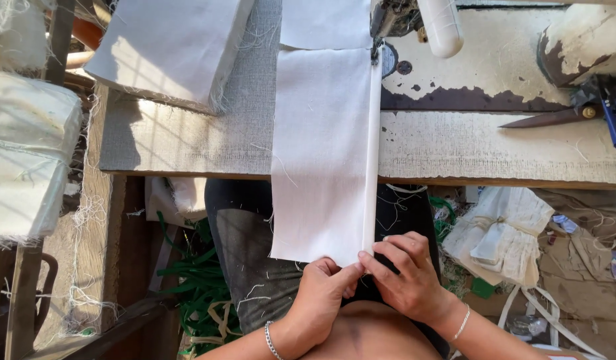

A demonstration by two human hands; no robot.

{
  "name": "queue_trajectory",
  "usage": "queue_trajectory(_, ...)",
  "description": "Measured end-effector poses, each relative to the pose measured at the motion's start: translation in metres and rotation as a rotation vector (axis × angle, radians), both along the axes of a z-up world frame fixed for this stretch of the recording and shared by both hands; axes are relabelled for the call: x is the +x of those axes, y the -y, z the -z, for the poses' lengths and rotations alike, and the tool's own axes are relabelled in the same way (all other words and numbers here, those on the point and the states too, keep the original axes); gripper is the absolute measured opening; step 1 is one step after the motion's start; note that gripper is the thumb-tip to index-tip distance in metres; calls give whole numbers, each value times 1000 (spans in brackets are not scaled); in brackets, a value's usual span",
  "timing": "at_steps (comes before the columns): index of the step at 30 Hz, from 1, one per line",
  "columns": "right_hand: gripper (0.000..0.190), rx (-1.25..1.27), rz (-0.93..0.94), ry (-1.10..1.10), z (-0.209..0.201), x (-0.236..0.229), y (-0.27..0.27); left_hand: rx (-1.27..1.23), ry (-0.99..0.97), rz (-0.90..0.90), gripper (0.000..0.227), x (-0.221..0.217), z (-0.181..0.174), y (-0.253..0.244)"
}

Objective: Folding the edges of white fabric strips and aligning them on a sewing machine table for preparation.

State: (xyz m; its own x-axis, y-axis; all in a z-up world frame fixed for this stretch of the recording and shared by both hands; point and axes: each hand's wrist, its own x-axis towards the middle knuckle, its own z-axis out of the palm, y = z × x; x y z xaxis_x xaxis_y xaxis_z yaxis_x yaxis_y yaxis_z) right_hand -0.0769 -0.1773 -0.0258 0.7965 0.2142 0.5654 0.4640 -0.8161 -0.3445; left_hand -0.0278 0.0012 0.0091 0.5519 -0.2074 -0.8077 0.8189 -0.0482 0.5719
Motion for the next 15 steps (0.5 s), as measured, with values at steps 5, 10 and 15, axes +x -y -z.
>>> queue_trajectory(5, 30, -63, -181, 88, -16, 7, 9, -5, 57, 284, 32, 9, -29, -6)
queue_trajectory(10, 28, 2, -209, 84, -38, 9, 6, -89, 1038, 928, 19, 99, -74, -8)
queue_trajectory(15, 24, 11, -205, 91, -54, 13, 5, 301, 1719, 790, 60, 197, 5, 30)
